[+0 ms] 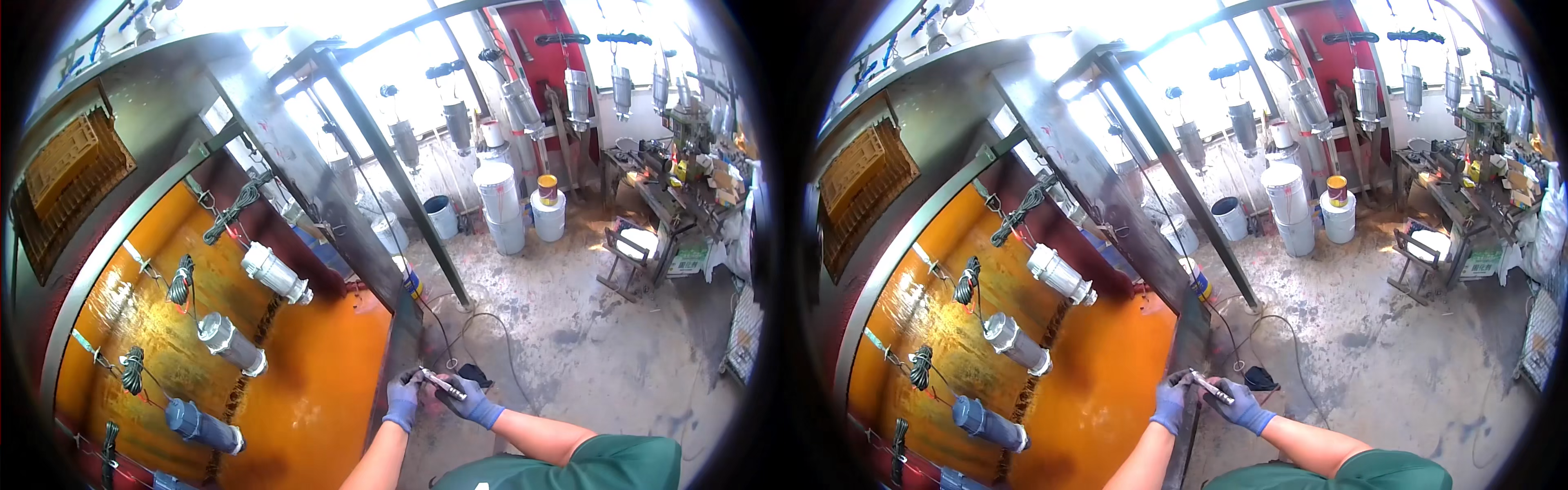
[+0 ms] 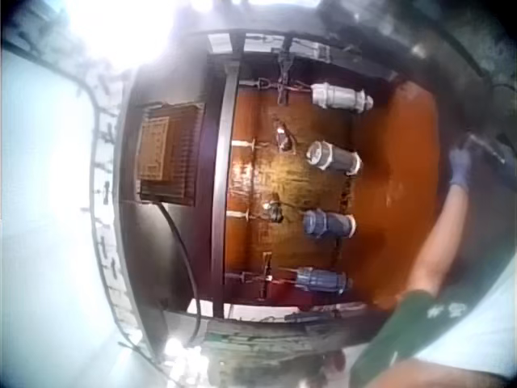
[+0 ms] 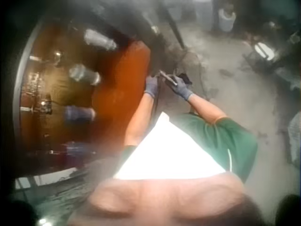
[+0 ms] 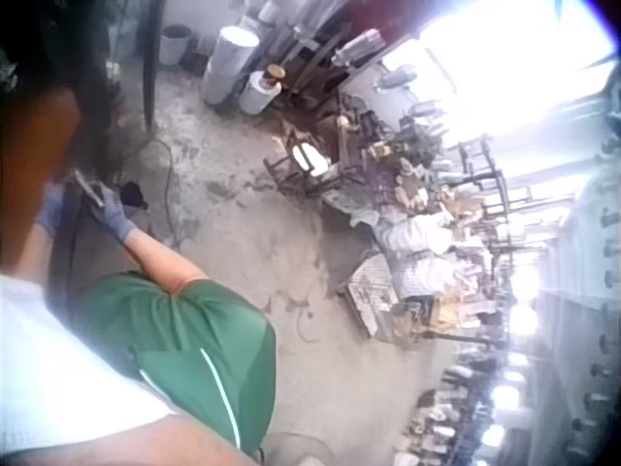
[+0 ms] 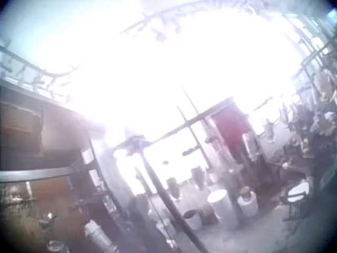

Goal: The person operates a control panel and spray paints hanging metal components using a spray gun while holding their attached cables by hand.

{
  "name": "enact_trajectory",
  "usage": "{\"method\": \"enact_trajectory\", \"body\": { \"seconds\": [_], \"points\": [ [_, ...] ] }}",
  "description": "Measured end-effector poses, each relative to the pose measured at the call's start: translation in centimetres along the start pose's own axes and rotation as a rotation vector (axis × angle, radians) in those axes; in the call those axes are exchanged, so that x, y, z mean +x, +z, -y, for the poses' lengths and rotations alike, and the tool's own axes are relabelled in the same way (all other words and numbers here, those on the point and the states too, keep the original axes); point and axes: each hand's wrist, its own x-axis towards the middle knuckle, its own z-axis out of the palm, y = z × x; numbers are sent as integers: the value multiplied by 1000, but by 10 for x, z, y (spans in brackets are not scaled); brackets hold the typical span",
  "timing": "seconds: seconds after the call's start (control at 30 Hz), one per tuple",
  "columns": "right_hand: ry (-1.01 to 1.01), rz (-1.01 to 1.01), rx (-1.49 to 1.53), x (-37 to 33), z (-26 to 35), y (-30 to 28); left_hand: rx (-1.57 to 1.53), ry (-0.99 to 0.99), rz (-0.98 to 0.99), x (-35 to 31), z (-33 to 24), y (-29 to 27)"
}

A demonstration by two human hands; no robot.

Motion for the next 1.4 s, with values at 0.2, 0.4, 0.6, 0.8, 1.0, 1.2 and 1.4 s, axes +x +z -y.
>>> {"method": "enact_trajectory", "body": {
  "seconds": [0.2, 0.4, 0.6, 0.8, 1.0, 1.2, 1.4],
  "points": [
    [13, 2, 22, -13, -2, 11, -28, -105, -27, -12, 6, -9],
    [70, 75, -68, -18, 13, -2, -30, -92, -46, -23, 8, -6],
    [27, 64, 31, -22, 6, 1, -151, -91, -69, -30, 9, -4],
    [14, 60, 1, -29, 2, 6, -180, -98, -87, -36, 12, -6],
    [-65, 56, -67, -35, -14, 13, -218, -107, -97, -40, 25, -12],
    [-15, 97, -81, -36, -5, 11, -236, -128, -101, -42, 24, -15],
    [9, 135, -33, -33, 8, 9, -193, -142, -110, -43, 17, -17]
  ]
}}
